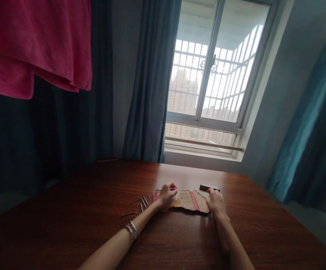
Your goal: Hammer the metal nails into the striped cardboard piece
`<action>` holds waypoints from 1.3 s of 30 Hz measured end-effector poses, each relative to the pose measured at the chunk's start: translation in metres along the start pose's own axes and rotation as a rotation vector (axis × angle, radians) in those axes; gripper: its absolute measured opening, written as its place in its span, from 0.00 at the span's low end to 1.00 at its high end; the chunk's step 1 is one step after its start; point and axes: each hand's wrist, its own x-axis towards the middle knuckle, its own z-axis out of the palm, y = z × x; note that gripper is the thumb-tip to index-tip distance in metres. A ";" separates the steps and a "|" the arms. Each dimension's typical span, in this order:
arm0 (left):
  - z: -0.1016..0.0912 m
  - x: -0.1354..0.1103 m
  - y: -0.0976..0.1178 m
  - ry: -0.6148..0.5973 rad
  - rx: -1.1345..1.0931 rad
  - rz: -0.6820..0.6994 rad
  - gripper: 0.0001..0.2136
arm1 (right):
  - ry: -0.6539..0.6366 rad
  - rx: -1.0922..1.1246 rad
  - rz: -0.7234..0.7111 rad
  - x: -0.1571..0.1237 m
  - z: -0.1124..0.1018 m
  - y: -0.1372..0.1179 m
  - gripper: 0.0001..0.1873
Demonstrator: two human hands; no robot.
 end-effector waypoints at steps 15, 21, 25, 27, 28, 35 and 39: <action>0.000 -0.004 0.004 0.006 0.024 0.019 0.03 | -0.159 -0.021 0.182 -0.016 0.007 0.035 0.16; 0.001 -0.002 0.000 -0.003 0.009 0.015 0.04 | -0.093 0.882 0.304 -0.003 -0.001 0.035 0.12; 0.000 -0.003 0.000 -0.015 0.009 0.023 0.03 | -0.324 1.401 0.345 -0.006 -0.019 0.016 0.14; 0.000 -0.003 0.001 -0.011 0.003 0.035 0.03 | -0.436 1.489 0.331 -0.012 -0.026 0.005 0.14; -0.001 -0.004 0.001 -0.007 -0.001 0.038 0.03 | -0.473 1.512 0.318 -0.016 -0.029 -0.001 0.14; -0.002 -0.005 0.008 -0.004 0.013 0.008 0.04 | -0.662 1.529 0.224 -0.037 -0.033 -0.034 0.17; -0.003 -0.005 0.008 0.014 0.058 0.027 0.06 | -0.701 1.507 0.189 -0.040 -0.030 -0.041 0.19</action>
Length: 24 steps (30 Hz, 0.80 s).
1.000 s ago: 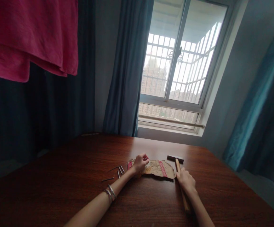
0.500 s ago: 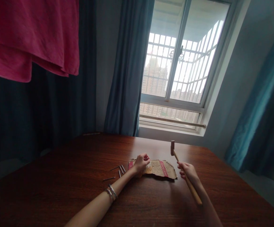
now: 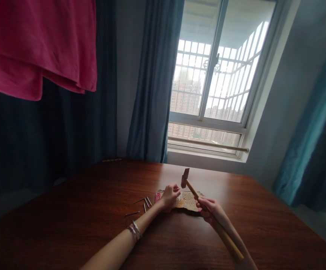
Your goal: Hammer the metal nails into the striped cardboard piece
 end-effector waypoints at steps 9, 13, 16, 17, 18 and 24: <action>0.002 0.000 -0.002 -0.002 0.023 0.000 0.06 | 0.035 -0.077 -0.025 0.001 0.006 0.005 0.20; 0.002 -0.001 -0.001 0.005 0.033 0.014 0.06 | 0.031 -0.089 -0.023 -0.001 0.009 0.004 0.20; 0.003 -0.001 -0.002 0.017 0.048 0.032 0.06 | 0.012 -0.095 -0.027 -0.003 0.011 0.003 0.20; 0.003 -0.001 -0.002 0.020 0.050 0.035 0.05 | 0.014 -0.097 -0.037 -0.003 0.011 0.003 0.20; 0.003 -0.001 -0.003 0.021 0.048 0.036 0.05 | 0.016 -0.098 -0.046 -0.003 0.011 0.003 0.20; 0.004 0.000 -0.004 0.015 0.042 0.031 0.04 | 0.000 -0.131 -0.031 0.000 0.009 0.007 0.21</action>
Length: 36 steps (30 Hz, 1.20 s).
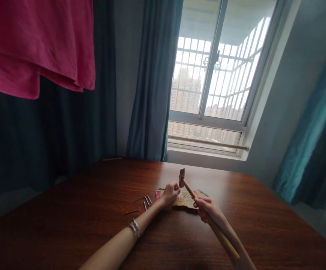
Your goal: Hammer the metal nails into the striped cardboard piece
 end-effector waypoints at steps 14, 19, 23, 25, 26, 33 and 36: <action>0.002 0.001 -0.003 -0.002 -0.001 0.035 0.04 | 0.004 0.033 -0.024 -0.004 0.004 -0.003 0.20; 0.002 0.001 -0.003 -0.002 -0.001 0.033 0.04 | 0.008 0.046 -0.020 -0.003 0.004 -0.004 0.20; 0.002 0.001 -0.004 -0.008 0.009 0.025 0.04 | 0.041 0.099 -0.011 -0.001 0.004 -0.003 0.21; 0.003 0.001 -0.005 -0.010 0.020 0.019 0.04 | 0.039 0.086 0.004 0.000 0.005 -0.002 0.21; 0.003 0.001 -0.005 -0.011 0.021 0.019 0.04 | 0.036 0.078 0.005 0.000 0.005 -0.002 0.21; 0.003 0.001 -0.006 -0.006 0.015 0.027 0.04 | 0.035 0.092 -0.036 0.000 0.005 0.000 0.20; 0.002 0.001 -0.005 -0.005 0.015 0.046 0.05 | 0.027 0.069 -0.028 0.000 0.005 0.000 0.20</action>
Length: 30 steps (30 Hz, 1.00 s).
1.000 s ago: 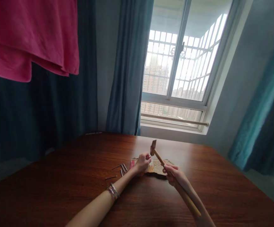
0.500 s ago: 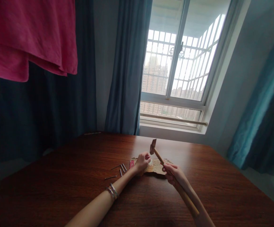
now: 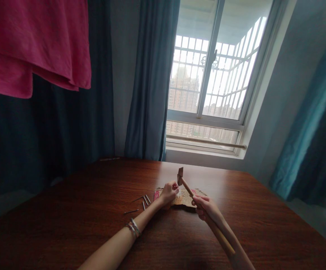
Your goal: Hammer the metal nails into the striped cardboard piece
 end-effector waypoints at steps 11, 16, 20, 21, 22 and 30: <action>-0.002 -0.001 0.005 -0.019 -0.023 -0.023 0.04 | 0.002 -0.006 -0.001 0.002 -0.002 0.002 0.20; -0.009 0.005 0.004 -0.090 -0.021 -0.054 0.08 | 0.012 0.013 0.005 0.007 -0.006 0.004 0.19; -0.020 0.013 0.002 -0.209 -0.122 -0.032 0.16 | 0.032 -0.011 0.019 0.008 -0.007 0.007 0.18; -0.023 0.014 0.002 -0.232 -0.142 -0.024 0.17 | 0.032 -0.013 0.019 0.008 -0.007 0.006 0.19; -0.027 0.015 0.002 -0.248 -0.152 -0.014 0.17 | 0.031 -0.013 0.019 0.007 -0.006 0.006 0.19; -0.033 0.009 -0.016 -0.319 -0.205 0.012 0.14 | 0.045 -0.006 -0.014 0.006 -0.006 0.004 0.20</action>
